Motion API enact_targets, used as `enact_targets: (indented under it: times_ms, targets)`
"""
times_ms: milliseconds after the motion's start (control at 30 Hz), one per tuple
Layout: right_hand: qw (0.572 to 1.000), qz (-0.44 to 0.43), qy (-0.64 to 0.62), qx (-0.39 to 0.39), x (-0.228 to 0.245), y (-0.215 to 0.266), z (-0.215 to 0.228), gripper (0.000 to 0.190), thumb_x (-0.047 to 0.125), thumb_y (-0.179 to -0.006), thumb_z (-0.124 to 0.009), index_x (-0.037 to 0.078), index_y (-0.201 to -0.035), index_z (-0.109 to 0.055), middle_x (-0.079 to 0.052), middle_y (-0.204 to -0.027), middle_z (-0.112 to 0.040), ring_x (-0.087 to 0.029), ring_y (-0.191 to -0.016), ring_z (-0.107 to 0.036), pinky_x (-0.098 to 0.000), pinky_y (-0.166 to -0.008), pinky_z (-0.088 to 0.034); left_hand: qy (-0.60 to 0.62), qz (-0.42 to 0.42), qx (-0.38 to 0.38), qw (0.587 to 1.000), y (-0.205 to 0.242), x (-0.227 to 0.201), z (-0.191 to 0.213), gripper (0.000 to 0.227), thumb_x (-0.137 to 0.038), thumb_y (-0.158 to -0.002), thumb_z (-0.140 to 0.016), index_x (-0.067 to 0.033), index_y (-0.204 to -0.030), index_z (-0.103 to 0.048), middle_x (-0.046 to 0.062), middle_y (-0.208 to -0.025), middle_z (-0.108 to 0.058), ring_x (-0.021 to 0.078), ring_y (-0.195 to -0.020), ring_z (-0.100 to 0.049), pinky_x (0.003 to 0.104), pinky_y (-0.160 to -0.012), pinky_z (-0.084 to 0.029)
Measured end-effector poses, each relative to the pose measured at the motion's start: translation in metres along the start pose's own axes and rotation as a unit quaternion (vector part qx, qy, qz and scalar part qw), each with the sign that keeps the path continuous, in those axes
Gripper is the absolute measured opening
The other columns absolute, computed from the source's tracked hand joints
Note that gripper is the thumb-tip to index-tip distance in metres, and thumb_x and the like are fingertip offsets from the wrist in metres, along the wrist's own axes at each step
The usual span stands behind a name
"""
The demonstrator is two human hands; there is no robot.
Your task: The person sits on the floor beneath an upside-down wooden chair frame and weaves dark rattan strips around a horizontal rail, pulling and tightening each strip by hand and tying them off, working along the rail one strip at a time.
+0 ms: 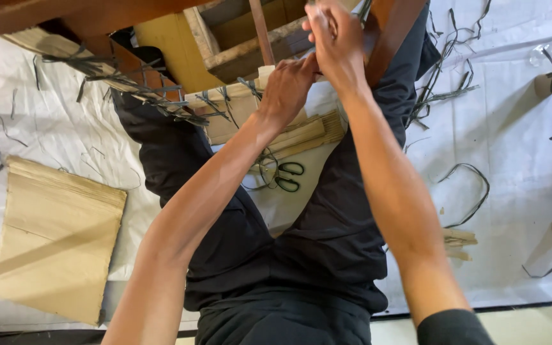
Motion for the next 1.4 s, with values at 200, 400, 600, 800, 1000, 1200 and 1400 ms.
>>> enact_targets:
  times_ms: [200, 400, 600, 800, 1000, 1200, 1400]
  targets:
    - [0.976, 0.020, -0.091, -0.195, -0.031, 0.069, 0.016, 0.027, 0.029, -0.114, -0.057, 0.003, -0.118, -0.066, -0.004, -0.102, -0.068, -0.009, -0.088, -0.062, -0.0258, -0.078, -0.051, -0.001, -0.021, 0.004, 1.000, -0.003, 0.000, -0.003, 0.025, -0.009, -0.100, -0.057, -0.0004, -0.121, -0.046, 0.020, -0.100, -0.068, 0.0431, -0.089, -0.066, 0.052, -0.077, -0.052]
    - [0.911, -0.195, -0.275, -0.238, -0.128, 0.141, -0.004, 0.021, 0.026, -0.110, -0.055, 0.007, -0.114, -0.062, -0.005, -0.103, -0.070, -0.015, -0.085, -0.064, -0.0304, -0.068, -0.051, 0.051, 0.030, 0.024, 0.998, -0.005, 0.012, -0.006, 0.021, -0.017, -0.107, -0.055, -0.0039, -0.105, -0.039, 0.021, -0.094, -0.066, 0.0476, -0.091, -0.063, 0.057, -0.075, -0.048]
    - [0.902, -0.210, -0.347, -0.149, -0.134, 0.107, -0.028, 0.051, -0.002, -0.094, -0.055, 0.016, -0.142, -0.052, 0.003, -0.138, -0.060, -0.010, -0.102, -0.061, -0.0290, -0.088, -0.050, 0.049, 0.072, 0.042, 0.995, -0.008, 0.011, -0.002, 0.020, -0.019, -0.107, -0.054, -0.0054, -0.106, -0.040, 0.021, -0.094, -0.066, 0.0479, -0.089, -0.063, 0.058, -0.074, -0.047]
    - [0.902, -0.243, -0.345, -0.092, -0.191, 0.106, -0.034, 0.038, -0.001, -0.098, -0.056, 0.008, -0.135, -0.056, 0.000, -0.127, -0.061, -0.009, -0.095, -0.055, -0.0271, -0.083, -0.045, 0.085, 0.053, 0.016, 0.995, -0.007, 0.011, -0.003, 0.018, -0.017, -0.106, -0.053, -0.0052, -0.105, -0.040, 0.018, -0.096, -0.070, 0.0457, -0.087, -0.066, 0.055, -0.070, -0.050]
    - [0.960, -0.238, -0.109, -0.096, -0.163, 0.123, -0.024, 0.015, 0.013, -0.105, -0.062, 0.002, -0.105, -0.071, 0.000, -0.089, -0.066, -0.007, -0.070, -0.046, -0.0259, -0.061, -0.038, 0.027, 0.100, 0.044, 0.994, -0.016, 0.028, -0.009, 0.018, -0.022, -0.107, -0.055, -0.0064, -0.105, -0.047, 0.016, -0.083, -0.067, 0.0403, -0.078, -0.068, 0.051, -0.065, -0.051]
    - [0.981, -0.172, -0.015, -0.090, -0.106, 0.134, -0.026, 0.024, 0.022, -0.105, -0.059, 0.004, -0.107, -0.076, 0.001, -0.077, -0.071, -0.005, -0.064, -0.053, -0.0248, -0.057, -0.041, 0.056, 0.058, -0.064, 0.995, -0.033, 0.022, 0.021, 0.018, -0.021, -0.098, -0.067, -0.0062, -0.095, -0.058, 0.015, -0.078, -0.070, 0.0387, -0.077, -0.069, 0.051, -0.065, -0.049]
    - [0.979, -0.153, 0.064, -0.119, -0.078, 0.152, -0.017, 0.024, 0.022, -0.104, -0.060, 0.003, -0.102, -0.075, -0.002, -0.071, -0.069, -0.007, -0.065, -0.063, -0.0261, -0.059, -0.047, 0.126, 0.091, -0.096, 0.983, -0.035, 0.021, 0.026, 0.019, -0.020, -0.098, -0.068, -0.0048, -0.093, -0.060, 0.013, -0.073, -0.070, 0.0340, -0.071, -0.070, 0.046, -0.065, -0.051]
Point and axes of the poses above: each hand's wrist, its own y-axis away from the middle knuckle, its own z-axis out of the back of the hand, x = y × z, the point moved 6 cm from there along -y, towards the middle knuckle
